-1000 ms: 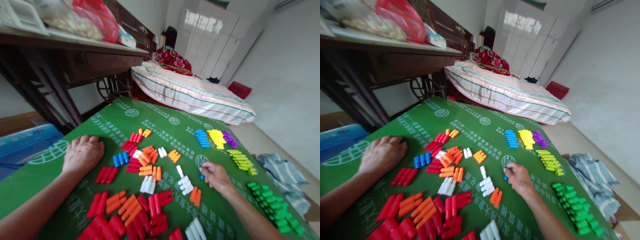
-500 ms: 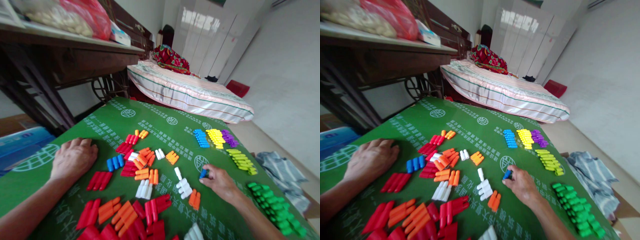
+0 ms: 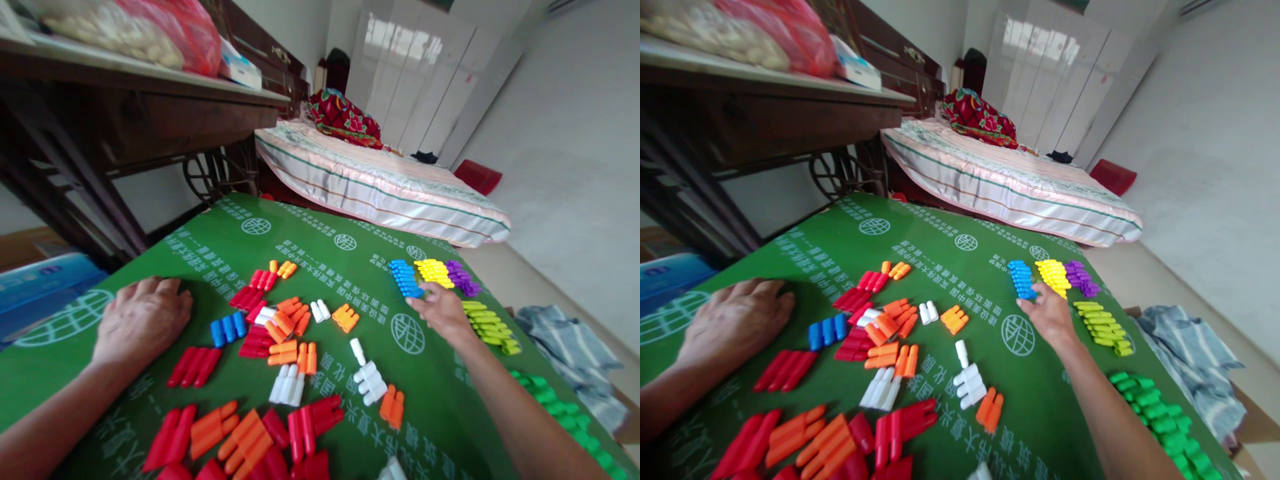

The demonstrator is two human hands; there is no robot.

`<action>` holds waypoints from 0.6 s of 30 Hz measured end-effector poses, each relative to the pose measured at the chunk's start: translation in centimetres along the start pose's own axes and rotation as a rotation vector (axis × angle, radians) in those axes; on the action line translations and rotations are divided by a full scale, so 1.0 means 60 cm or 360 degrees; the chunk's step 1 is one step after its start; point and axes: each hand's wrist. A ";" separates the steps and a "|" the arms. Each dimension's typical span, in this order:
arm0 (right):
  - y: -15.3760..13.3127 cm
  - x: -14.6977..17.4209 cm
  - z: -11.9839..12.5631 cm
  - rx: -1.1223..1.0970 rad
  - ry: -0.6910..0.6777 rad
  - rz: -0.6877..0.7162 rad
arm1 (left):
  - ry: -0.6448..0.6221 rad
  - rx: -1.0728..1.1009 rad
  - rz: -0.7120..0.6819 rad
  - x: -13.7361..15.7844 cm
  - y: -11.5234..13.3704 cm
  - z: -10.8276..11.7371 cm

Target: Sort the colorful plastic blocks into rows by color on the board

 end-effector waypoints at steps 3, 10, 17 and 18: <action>-0.012 -0.054 0.000 0.0163 0.0147 0.0013 | -0.0009 -0.0008 0.0027 -0.002 -0.001 -0.003; -0.033 -0.087 -0.011 0.0647 0.0159 -0.0089 | -0.0024 -0.0039 0.0020 -0.006 -0.001 -0.008; -0.044 -0.089 -0.008 0.0855 0.0084 -0.0135 | -0.0030 -0.0058 0.0023 -0.004 -0.002 -0.008; -0.044 -0.089 -0.008 0.0860 0.0079 -0.0135 | -0.0032 -0.0058 0.0024 -0.004 -0.002 -0.008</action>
Point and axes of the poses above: each hand's wrist, its own x-axis away from the middle knuckle, its own z-axis out of the back of the hand, y = z × x, and after that the axes turned 3 degrees about x, right-handed
